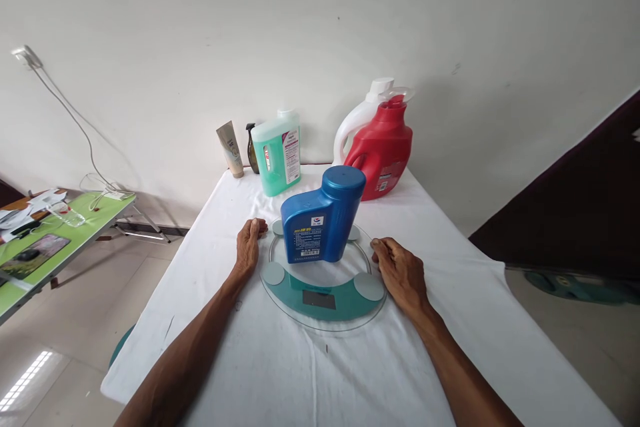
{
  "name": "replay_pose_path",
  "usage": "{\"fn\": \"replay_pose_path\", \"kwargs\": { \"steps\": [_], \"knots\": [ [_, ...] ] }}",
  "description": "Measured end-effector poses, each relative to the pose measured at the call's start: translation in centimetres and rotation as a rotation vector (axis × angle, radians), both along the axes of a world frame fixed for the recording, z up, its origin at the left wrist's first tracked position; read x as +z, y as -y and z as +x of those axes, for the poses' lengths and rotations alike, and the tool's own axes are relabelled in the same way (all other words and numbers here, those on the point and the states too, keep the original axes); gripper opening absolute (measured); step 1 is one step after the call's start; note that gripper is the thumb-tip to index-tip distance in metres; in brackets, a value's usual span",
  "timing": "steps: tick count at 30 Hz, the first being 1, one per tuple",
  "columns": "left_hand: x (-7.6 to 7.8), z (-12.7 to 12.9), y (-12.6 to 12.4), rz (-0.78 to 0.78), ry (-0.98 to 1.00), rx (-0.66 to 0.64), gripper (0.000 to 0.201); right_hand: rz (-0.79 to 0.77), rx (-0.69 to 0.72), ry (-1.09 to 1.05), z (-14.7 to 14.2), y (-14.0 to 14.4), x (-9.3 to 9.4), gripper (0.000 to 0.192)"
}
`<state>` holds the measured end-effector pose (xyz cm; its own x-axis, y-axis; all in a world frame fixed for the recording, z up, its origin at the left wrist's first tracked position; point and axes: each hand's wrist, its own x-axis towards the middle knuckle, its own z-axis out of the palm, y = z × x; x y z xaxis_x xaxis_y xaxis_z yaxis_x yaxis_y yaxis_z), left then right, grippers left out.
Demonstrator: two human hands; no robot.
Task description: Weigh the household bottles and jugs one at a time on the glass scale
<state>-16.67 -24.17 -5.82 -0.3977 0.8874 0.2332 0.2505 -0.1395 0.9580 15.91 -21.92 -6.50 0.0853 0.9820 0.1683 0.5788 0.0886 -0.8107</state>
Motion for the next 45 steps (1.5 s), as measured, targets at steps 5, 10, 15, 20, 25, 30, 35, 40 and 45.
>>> {"fn": "replay_pose_path", "kwargs": {
  "steps": [5, 10, 15, 20, 25, 30, 35, 40, 45],
  "knots": [
    [0.0, 0.0, 0.0, -0.007, -0.019, -0.003, 0.071, -0.009, -0.012, 0.009, 0.0, 0.1, 0.1, 0.038],
    [-0.3, 0.0, -0.1, -0.008, -0.011, 0.002, 0.071, -0.039, -0.017, 0.012, -0.2, 0.0, 0.1, 0.037],
    [0.8, -0.2, 0.3, 0.078, -0.036, 0.030, 0.068, -0.042, -0.021, 0.014, -0.2, 0.1, 0.3, 0.036],
    [3.2, -0.8, 0.8, 0.201, 0.034, 0.093, 0.067, -0.044, -0.001, -0.018, 0.0, 0.3, 0.4, 0.036],
    [4.7, 0.5, 2.5, 0.184, 0.012, 0.087, 0.063, -0.082, -0.023, -0.042, -0.2, 0.4, 0.5, 0.033],
    [4.3, 1.7, 5.4, 0.036, -0.132, 0.085, 0.053, -0.035, -0.150, -0.026, 0.1, 1.7, 1.8, 0.025],
    [3.3, 0.2, 7.8, -0.296, 0.043, -0.001, 0.058, -0.179, -0.219, -0.159, 0.1, 9.0, 3.1, 0.036],
    [3.3, -1.1, 7.2, -0.466, 0.014, -0.158, 0.042, -0.554, -0.174, -0.780, -3.9, 17.2, 3.2, 0.064],
    [2.8, -1.2, 5.4, -0.580, -0.009, -0.208, 0.037, -0.590, -0.185, -1.139, -8.4, 18.7, 3.2, 0.068]
  ]
}}
